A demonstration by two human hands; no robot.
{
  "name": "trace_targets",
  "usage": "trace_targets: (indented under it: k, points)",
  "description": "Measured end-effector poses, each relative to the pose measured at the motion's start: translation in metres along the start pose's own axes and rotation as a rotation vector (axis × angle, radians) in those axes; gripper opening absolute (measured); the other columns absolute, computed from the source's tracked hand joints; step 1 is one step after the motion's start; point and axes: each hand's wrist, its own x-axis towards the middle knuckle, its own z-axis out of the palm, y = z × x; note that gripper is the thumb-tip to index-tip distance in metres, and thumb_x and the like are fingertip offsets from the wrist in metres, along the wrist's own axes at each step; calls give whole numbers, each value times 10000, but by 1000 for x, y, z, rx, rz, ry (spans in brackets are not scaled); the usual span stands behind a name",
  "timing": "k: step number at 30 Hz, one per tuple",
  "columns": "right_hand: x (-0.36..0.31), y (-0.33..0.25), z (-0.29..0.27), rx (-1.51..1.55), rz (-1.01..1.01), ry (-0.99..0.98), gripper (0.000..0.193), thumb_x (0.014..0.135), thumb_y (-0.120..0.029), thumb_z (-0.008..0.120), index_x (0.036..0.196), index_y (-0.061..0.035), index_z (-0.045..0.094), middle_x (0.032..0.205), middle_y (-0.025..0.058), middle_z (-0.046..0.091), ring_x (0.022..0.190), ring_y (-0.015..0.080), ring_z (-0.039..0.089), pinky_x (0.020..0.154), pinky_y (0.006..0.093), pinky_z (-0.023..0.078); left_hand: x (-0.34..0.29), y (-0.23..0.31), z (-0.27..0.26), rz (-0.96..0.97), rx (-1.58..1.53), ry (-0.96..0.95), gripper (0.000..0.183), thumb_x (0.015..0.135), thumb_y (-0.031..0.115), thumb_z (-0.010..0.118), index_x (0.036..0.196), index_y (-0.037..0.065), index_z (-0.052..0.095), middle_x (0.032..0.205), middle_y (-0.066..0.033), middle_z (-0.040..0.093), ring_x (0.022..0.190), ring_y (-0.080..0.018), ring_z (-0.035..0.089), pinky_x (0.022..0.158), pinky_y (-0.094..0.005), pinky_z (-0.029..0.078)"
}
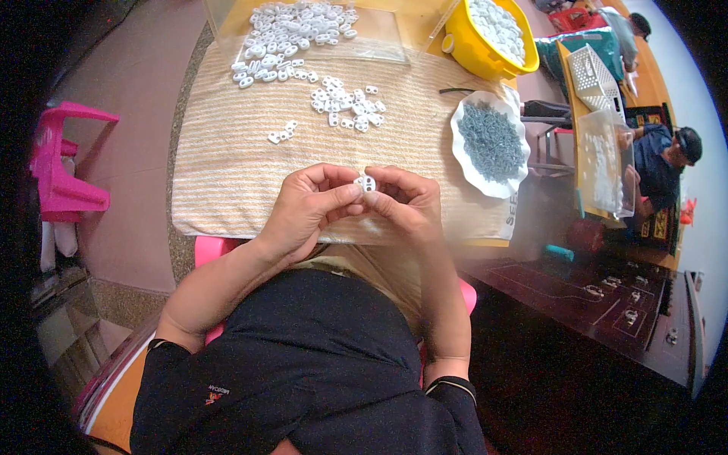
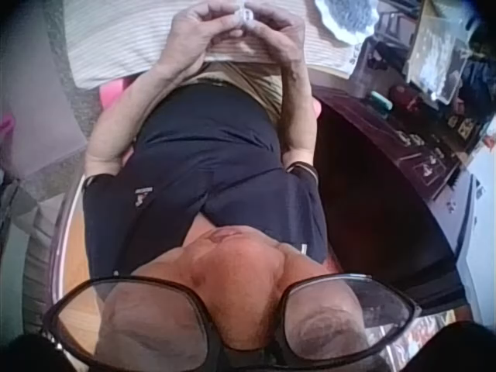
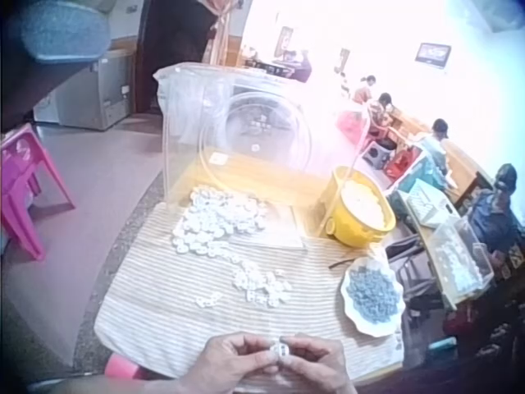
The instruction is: Assembling small grey pins into white plastic circular components by hand at a workstation.
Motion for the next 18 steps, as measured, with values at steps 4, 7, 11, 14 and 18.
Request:
trace_targets:
  k: [4,7,11,14,18]
  points:
    - [-1,-1,-1,23,0,-3,302,845,13,682,1141,49,632,972,73,674,873,123,641,779,241,512,-1,1,1,-25,-22,-6,153,869,43,673,1006,-8,627,924,-81,671,788,-126,649,745,-245,568]
    - [-1,0,-3,56,-4,-21,307,841,14,685,1141,50,632,991,82,677,895,132,645,794,247,517,-1,2,1,-33,-39,-34,156,868,42,674,1008,-11,630,918,-78,671,784,-125,649,741,-246,569]
    - [-2,3,-5,95,-18,-47,312,837,8,690,1140,54,631,1010,92,675,907,144,649,815,260,525,-2,2,2,-52,-81,-39,154,867,37,674,1009,-7,634,913,-78,674,784,-130,654,732,-246,573]
    - [-2,3,-4,140,-12,-53,314,837,3,693,1138,60,628,1015,97,674,907,153,652,821,270,530,-2,3,2,-79,-105,-36,154,865,33,673,1011,0,638,916,-81,677,788,-135,659,725,-246,577]
    - [-2,3,-4,147,-16,-56,314,838,6,690,1139,64,626,1014,100,673,909,160,655,822,280,534,-2,2,1,-95,-118,-35,150,869,26,665,1015,0,640,929,-87,680,790,-143,664,722,-247,579]
